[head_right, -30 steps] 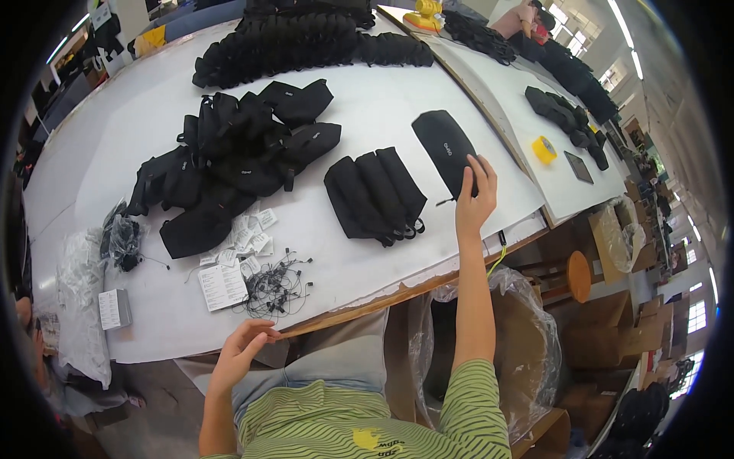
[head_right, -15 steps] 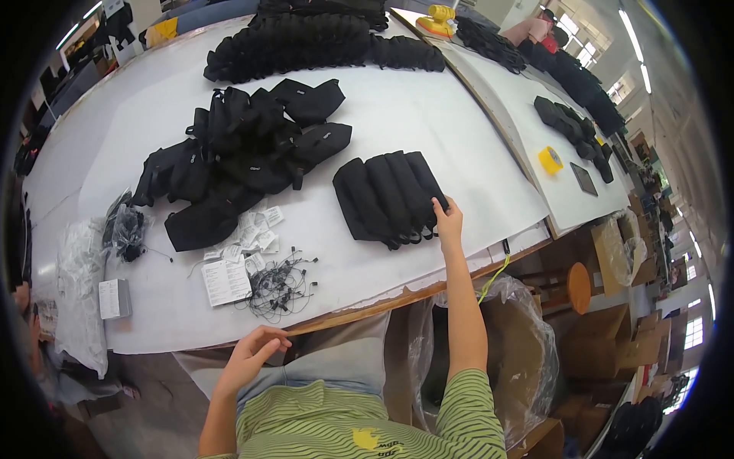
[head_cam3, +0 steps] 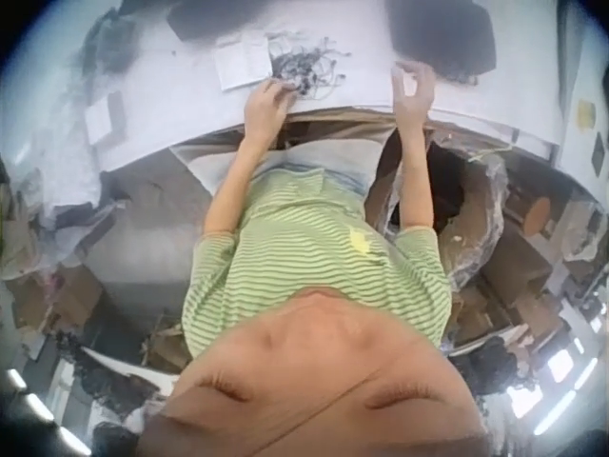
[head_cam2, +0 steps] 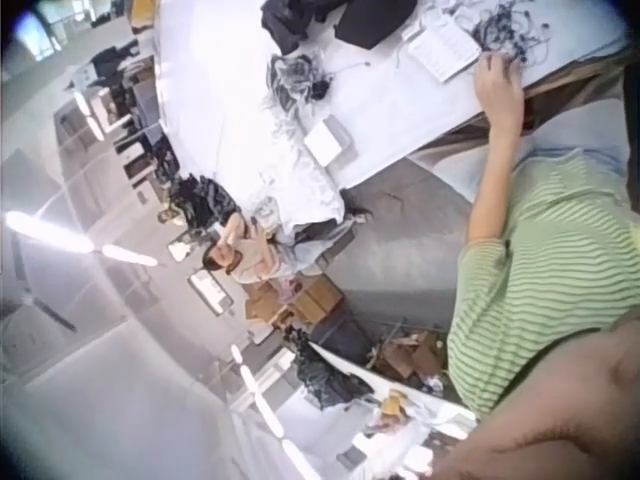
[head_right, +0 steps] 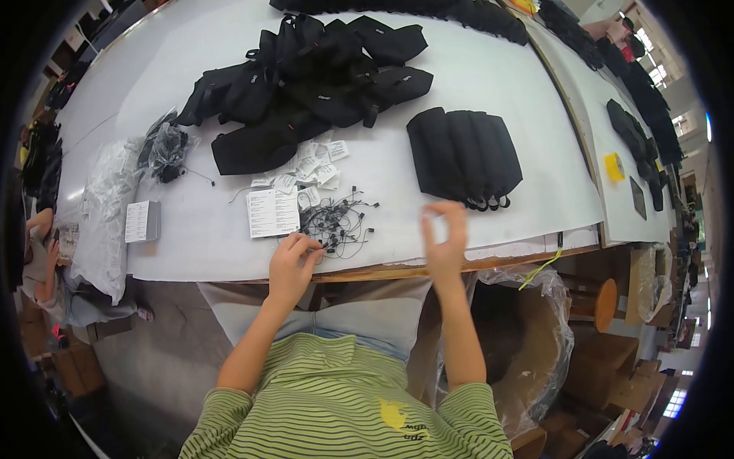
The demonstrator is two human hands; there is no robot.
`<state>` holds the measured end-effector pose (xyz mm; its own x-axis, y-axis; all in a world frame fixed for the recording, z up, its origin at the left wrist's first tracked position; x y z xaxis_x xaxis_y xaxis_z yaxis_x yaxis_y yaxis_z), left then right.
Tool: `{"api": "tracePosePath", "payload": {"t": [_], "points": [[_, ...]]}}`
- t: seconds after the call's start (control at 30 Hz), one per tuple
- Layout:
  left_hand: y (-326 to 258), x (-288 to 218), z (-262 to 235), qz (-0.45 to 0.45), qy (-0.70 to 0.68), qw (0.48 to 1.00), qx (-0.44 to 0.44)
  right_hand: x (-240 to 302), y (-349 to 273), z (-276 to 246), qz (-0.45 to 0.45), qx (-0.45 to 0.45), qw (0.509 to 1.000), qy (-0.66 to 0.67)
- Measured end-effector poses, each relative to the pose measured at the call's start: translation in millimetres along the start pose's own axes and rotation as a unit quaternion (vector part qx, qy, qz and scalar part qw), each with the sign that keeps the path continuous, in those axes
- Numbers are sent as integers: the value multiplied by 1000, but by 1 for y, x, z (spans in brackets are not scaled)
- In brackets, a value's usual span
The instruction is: The recorder is seen putting items inside pouches, using pliers to cut tags, and then closing the pouches.
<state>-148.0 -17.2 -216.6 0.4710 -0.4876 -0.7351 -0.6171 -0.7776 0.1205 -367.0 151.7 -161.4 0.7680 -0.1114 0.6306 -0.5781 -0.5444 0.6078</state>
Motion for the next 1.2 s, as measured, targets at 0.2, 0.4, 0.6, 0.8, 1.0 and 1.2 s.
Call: {"api": "tracePosePath", "payload": {"t": [0.2, 0.4, 0.6, 0.8, 1.0, 1.2], "points": [[19, -3, -38, -88, -139, 986, -16, 72, -37, 94, 82, 176, 959, 207], [17, -25, -46, -20, -170, 985, -2, 92, -25, 132, 134, 215, 935, 248], [19, -33, -42, 25, -151, 988, -7, 83, -18, 131, 96, 211, 959, 163], [33, -14, -24, -19, -139, 990, 25, 44, 2, 85, 129, 20, 979, 158], [57, -1, -9, 9, -60, 997, 41, -47, -11, 8, 182, -88, 970, 133], [57, -3, -12, 81, -13, 996, 32, -71, -27, -25, 160, 48, 967, -191]]}}
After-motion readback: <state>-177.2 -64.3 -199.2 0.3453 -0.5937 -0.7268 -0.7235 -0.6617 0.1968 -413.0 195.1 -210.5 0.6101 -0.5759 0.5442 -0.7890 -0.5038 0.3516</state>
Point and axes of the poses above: each hand's wrist, its own y-axis towards the middle knuckle, its own z-axis out of the palm, x = y × z, the point moved 10 cm from there along y, towards the middle knuckle, and after that the axes turned 12 degrees about -z, right-handed, at the moved point
